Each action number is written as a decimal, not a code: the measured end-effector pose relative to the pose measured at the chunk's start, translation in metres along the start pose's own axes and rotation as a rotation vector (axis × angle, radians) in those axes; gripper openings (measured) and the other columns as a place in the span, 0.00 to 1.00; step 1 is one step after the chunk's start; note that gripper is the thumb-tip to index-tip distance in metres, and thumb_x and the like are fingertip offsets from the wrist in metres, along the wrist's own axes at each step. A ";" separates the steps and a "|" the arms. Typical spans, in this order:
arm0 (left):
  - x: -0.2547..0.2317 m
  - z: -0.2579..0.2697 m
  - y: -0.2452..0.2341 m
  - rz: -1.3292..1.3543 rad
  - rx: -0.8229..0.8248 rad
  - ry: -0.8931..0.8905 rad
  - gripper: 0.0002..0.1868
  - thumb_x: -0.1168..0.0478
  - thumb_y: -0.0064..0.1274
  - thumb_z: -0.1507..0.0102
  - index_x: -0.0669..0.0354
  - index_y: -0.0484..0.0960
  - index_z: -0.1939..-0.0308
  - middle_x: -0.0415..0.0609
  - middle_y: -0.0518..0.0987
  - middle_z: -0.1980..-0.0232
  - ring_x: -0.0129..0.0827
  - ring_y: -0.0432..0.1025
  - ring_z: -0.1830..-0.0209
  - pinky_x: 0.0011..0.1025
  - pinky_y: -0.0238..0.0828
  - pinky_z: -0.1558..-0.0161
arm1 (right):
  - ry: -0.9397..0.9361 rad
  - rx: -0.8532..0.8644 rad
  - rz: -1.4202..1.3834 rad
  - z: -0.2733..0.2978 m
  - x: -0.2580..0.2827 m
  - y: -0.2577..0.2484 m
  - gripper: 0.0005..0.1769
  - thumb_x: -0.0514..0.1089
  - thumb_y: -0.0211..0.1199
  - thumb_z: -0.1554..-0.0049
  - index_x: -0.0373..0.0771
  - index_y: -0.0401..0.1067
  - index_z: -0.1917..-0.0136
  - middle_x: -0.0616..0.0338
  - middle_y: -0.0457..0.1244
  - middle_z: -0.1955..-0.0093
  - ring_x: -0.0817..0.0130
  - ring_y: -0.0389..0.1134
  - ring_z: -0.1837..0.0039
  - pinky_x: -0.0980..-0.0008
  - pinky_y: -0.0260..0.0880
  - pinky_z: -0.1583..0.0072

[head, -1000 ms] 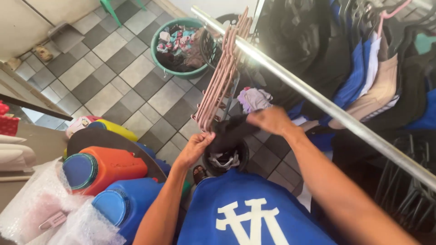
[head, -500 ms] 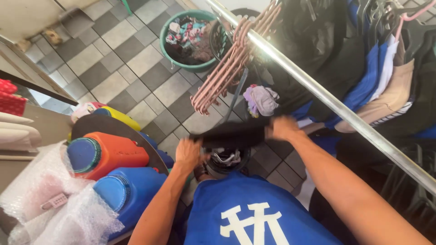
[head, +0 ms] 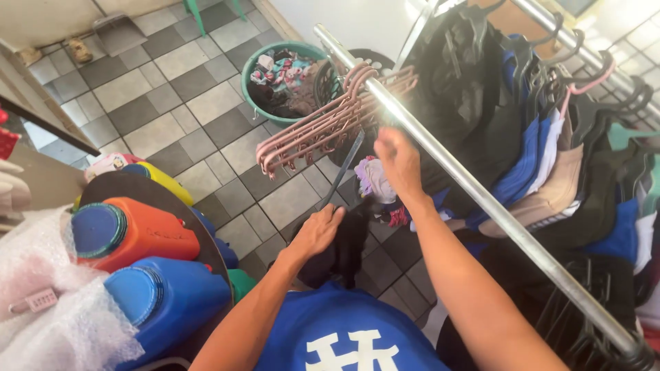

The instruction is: The recorder takes laundry items from a bucket and hangs them on a clothes rack using hangers.

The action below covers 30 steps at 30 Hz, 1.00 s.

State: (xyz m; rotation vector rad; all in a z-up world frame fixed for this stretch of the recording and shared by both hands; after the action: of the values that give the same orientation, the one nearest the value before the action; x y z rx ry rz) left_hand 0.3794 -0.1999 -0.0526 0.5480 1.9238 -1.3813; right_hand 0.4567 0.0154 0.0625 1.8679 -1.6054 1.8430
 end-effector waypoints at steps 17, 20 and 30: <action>-0.005 -0.035 -0.006 0.367 -0.053 -0.521 0.18 0.52 0.60 0.38 0.66 0.81 0.58 0.65 0.83 0.64 0.53 0.79 0.62 0.43 0.72 0.56 | -0.453 0.163 0.252 -0.014 0.071 -0.032 0.19 0.43 0.75 0.47 0.37 0.76 0.44 0.53 0.69 0.50 0.51 0.70 0.44 0.56 0.69 0.42; -0.010 -0.046 -0.003 0.333 -0.231 -0.413 0.17 0.57 0.60 0.35 0.67 0.77 0.51 0.64 0.80 0.58 0.56 0.77 0.54 0.41 0.70 0.55 | -0.286 0.278 0.061 -0.011 0.064 -0.034 0.21 0.43 0.74 0.41 0.34 0.71 0.41 0.53 0.71 0.44 0.57 0.73 0.38 0.60 0.70 0.34; -0.022 -0.068 0.008 0.827 -0.272 -0.469 0.14 0.55 0.45 0.28 0.59 0.75 0.44 0.44 0.78 0.58 0.27 0.68 0.58 0.28 0.67 0.53 | -0.064 0.357 -0.071 -0.007 0.057 -0.031 0.18 0.36 0.69 0.43 0.34 0.75 0.39 0.54 0.72 0.50 0.69 0.72 0.48 0.68 0.71 0.41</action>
State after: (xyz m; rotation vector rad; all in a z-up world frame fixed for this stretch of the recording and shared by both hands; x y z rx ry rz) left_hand 0.3801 -0.1324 -0.0289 0.6987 1.2426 -0.6242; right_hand 0.4574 0.0000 0.1261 2.1068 -1.2705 2.1754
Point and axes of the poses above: each hand's wrist, its own z-axis away from the middle knuckle, its own y-axis out of the palm, x = y × z, the point moved 4 cm from there along -z, towards the middle knuckle
